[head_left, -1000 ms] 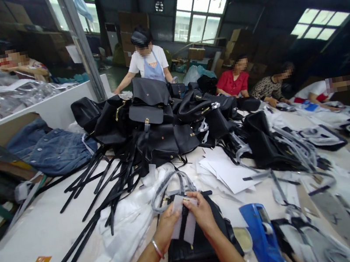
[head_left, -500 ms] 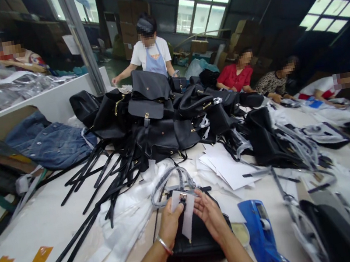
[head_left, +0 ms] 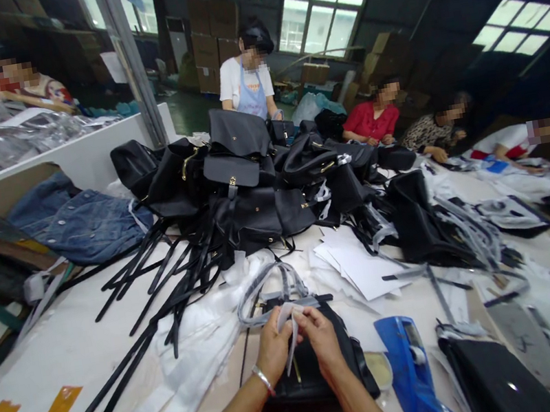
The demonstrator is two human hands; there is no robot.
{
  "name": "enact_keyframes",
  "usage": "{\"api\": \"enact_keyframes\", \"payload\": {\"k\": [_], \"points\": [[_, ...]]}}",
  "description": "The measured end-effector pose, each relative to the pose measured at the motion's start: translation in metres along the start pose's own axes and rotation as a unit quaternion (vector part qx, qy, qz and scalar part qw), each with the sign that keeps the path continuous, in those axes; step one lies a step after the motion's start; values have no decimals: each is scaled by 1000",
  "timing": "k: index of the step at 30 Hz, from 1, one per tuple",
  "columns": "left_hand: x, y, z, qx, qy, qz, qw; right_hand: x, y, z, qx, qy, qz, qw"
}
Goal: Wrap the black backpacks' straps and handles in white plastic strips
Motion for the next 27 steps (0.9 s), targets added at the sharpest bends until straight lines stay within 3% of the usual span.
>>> {"api": "enact_keyframes", "payload": {"k": [6,10,16,19,24,27], "points": [[-15,-6,-1,26,-38,4,999,0,5,-7,-113,23,1,993],[-11,0,-6,34,-51,54,997,0,5,-13,-197,52,7,979],[3,-1,-19,14,-27,30,999,0,3,-12,-82,27,-41,995],[3,-2,-20,36,-30,32,998,-3,11,-8,-114,40,-13,993],[-8,-6,-10,170,-82,81,979,-6,21,-2,-186,47,52,980],[-14,-13,-6,339,-145,113,923,-8,26,8,-125,-4,84,989]]}}
Point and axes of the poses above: each hand's wrist, its own x-axis towards the middle knuckle, its own y-axis out of the back of the hand, z = x × y, the point moved 7 cm from there along x, towards the middle knuckle, and after that the axes turned 11 degrees about y, right-handed, at the moved point
